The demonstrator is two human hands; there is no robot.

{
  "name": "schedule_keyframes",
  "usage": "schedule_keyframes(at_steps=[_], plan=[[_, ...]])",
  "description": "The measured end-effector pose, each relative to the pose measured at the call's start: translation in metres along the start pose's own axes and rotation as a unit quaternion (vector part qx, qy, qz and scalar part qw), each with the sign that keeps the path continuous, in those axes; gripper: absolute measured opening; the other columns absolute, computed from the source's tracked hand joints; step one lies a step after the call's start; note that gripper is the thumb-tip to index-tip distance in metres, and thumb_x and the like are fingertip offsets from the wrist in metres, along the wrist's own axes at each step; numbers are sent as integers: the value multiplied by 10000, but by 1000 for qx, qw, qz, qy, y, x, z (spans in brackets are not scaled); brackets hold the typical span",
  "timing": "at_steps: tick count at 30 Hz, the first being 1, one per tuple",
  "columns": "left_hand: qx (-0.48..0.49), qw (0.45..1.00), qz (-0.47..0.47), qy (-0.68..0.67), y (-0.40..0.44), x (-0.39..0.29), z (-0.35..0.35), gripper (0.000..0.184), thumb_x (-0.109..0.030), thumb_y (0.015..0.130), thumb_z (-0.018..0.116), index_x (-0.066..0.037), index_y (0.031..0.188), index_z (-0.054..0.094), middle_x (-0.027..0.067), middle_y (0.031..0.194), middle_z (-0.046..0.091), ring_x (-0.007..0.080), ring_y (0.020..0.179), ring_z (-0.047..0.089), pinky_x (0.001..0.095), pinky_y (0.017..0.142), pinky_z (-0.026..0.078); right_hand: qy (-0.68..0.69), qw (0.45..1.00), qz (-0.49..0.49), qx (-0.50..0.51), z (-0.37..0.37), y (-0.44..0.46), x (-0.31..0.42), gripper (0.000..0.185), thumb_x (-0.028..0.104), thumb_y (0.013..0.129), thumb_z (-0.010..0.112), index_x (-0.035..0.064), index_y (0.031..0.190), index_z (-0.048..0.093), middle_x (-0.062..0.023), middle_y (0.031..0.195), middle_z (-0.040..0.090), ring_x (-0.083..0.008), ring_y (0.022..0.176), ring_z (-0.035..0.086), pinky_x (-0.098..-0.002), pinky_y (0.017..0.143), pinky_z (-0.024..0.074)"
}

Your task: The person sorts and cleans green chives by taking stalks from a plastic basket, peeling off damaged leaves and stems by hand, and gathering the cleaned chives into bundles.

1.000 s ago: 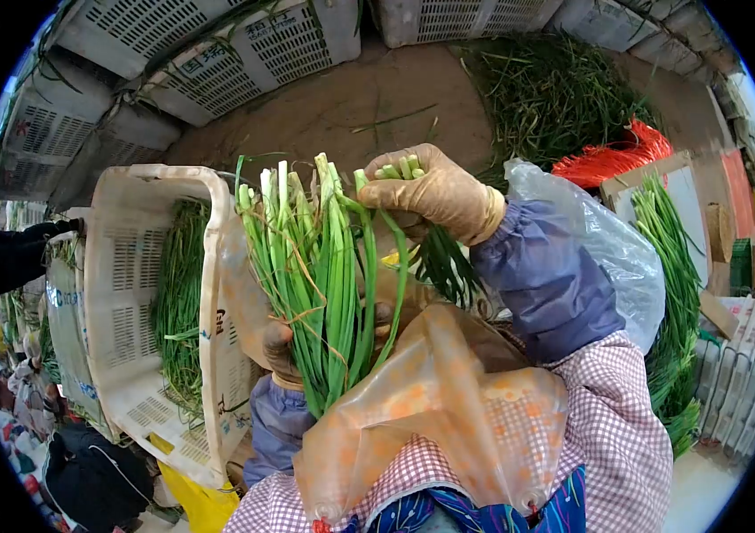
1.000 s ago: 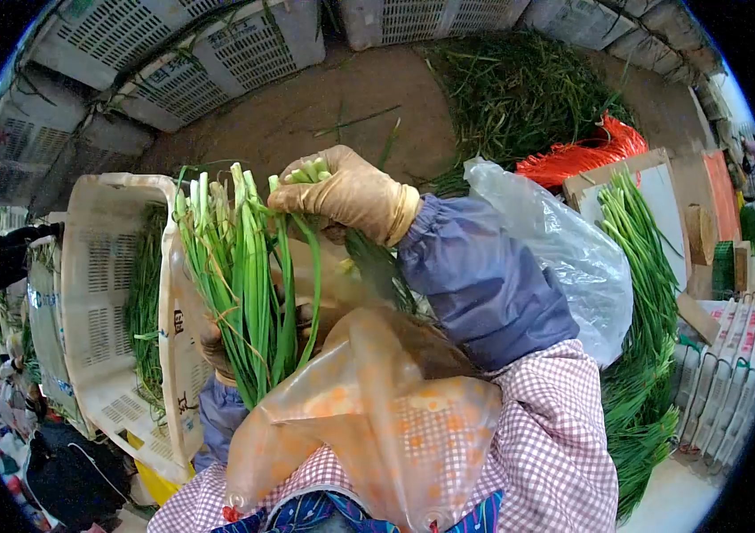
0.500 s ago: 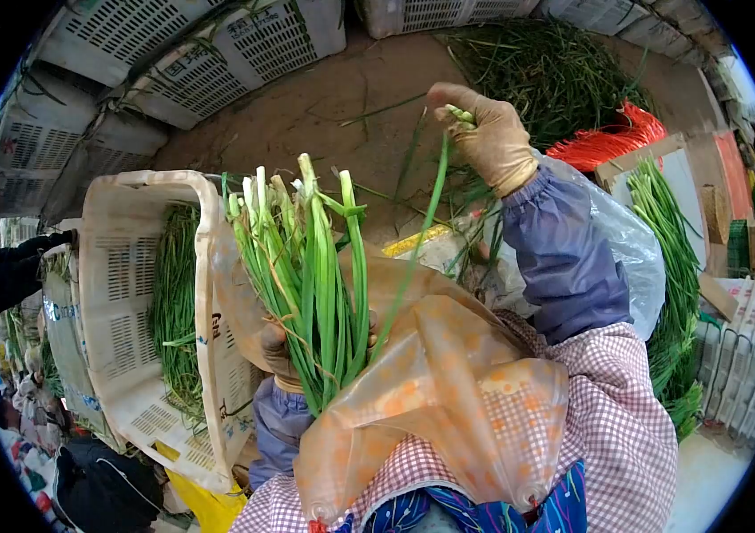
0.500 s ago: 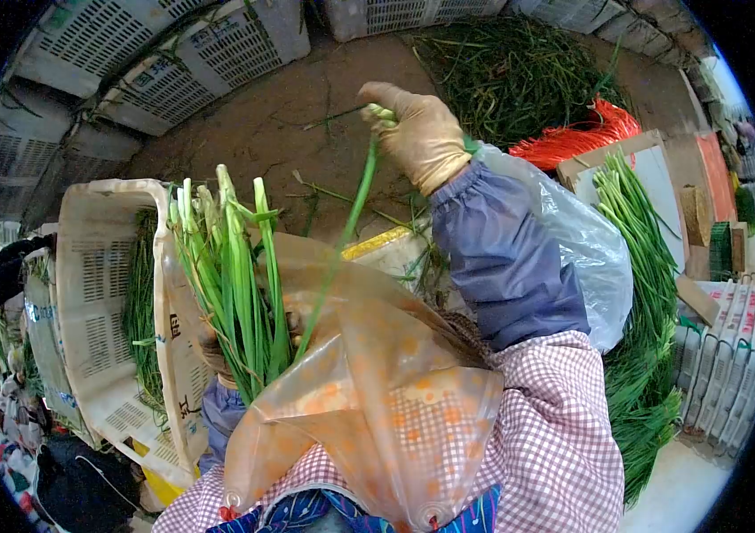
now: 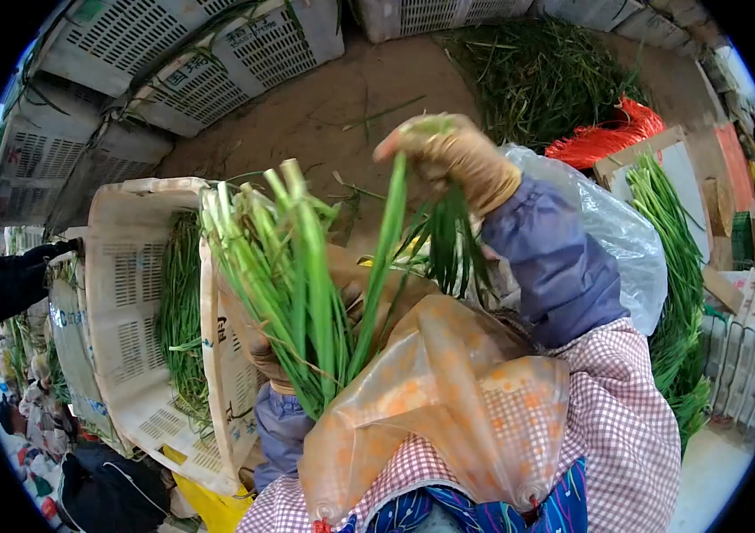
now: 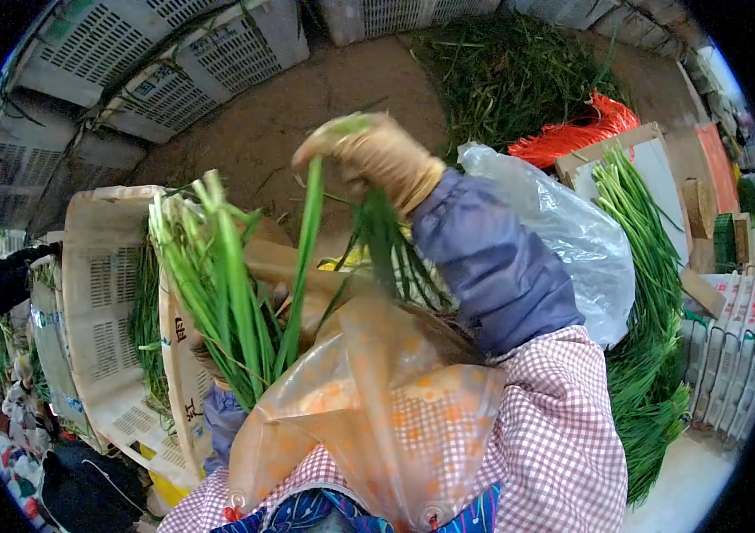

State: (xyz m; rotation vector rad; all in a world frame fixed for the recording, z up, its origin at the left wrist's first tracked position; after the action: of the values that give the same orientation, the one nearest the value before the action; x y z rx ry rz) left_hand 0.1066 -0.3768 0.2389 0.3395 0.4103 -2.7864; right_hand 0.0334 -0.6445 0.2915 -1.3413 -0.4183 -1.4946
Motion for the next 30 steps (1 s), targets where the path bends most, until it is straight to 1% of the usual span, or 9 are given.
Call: schedule_keyframes(at_steps=[2,7,10,14,19,24,26,28,30], plan=[[-16,1000,0,10,0,-2,-2,840,-429,672,659,56,1287,356,359,1247,381,441,1074,495,552,871,449,26,999,-39,-16,-51,12,-2,109,195,786,658,89,788,683,26,697,567,-36,495,408,-187,408,302],[72,994,-69,-52,0,4,-1,897,-426,672,669,52,1327,286,371,1280,326,458,1146,432,571,896,431,-197,869,-258,-372,-170,3,28,127,240,819,622,123,825,673,33,679,557,-61,555,480,-200,458,382],[50,995,-82,-15,2,4,6,916,-409,670,682,42,1344,255,374,1267,341,460,1146,432,557,894,441,-234,841,-426,-239,-143,-2,44,197,267,853,600,75,836,640,16,691,573,-78,566,501,-204,486,410],[38,995,-97,6,8,9,12,894,-383,668,680,41,1337,265,360,1227,400,418,1057,520,535,860,473,-203,960,-183,-62,-26,-18,34,218,270,835,619,59,877,654,-23,757,620,-100,657,544,-254,609,462],[-1,999,-50,10,5,10,6,753,-219,670,624,38,1305,312,294,1178,482,401,977,573,478,809,519,-155,978,-93,104,43,-7,9,157,165,791,678,27,864,654,29,706,596,-42,599,514,-211,520,438],[-8,1000,-22,-8,3,7,-1,674,-140,688,603,39,1289,356,255,1193,496,385,1031,553,486,849,500,-273,942,-165,103,36,6,-6,135,144,779,661,31,849,638,11,662,600,-88,565,537,-252,517,452],[-22,999,-27,3,3,8,-6,662,-133,687,605,41,1281,368,253,1186,503,368,1020,565,481,849,502,-543,778,-315,-30,33,-4,8,104,111,767,642,36,833,613,-48,653,602,-140,594,579,-264,545,462],[-36,999,-17,23,2,8,-7,654,-130,684,610,42,1272,381,242,1173,519,354,1007,575,468,850,505,-398,808,-423,-98,-3,14,1,78,98,767,627,60,829,600,-106,656,602,-191,613,610,-284,554,470],[-43,999,-13,24,0,8,-12,662,-123,680,612,42,1276,375,236,1173,523,353,1006,576,464,858,501,-621,663,-327,-262,-37,18,30,146,71,755,660,64,894,617,-79,749,622,-131,674,600,-241,608,469]])
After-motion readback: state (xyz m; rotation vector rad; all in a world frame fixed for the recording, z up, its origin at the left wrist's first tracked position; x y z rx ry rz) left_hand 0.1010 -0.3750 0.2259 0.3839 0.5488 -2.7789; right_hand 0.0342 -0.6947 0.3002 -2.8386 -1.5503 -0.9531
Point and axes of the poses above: each hand's wrist, its own y-axis towards the middle knuckle, its own z-axis out of the palm, x = y × z, the point moved 4 cm from there along y, towards the middle knuckle
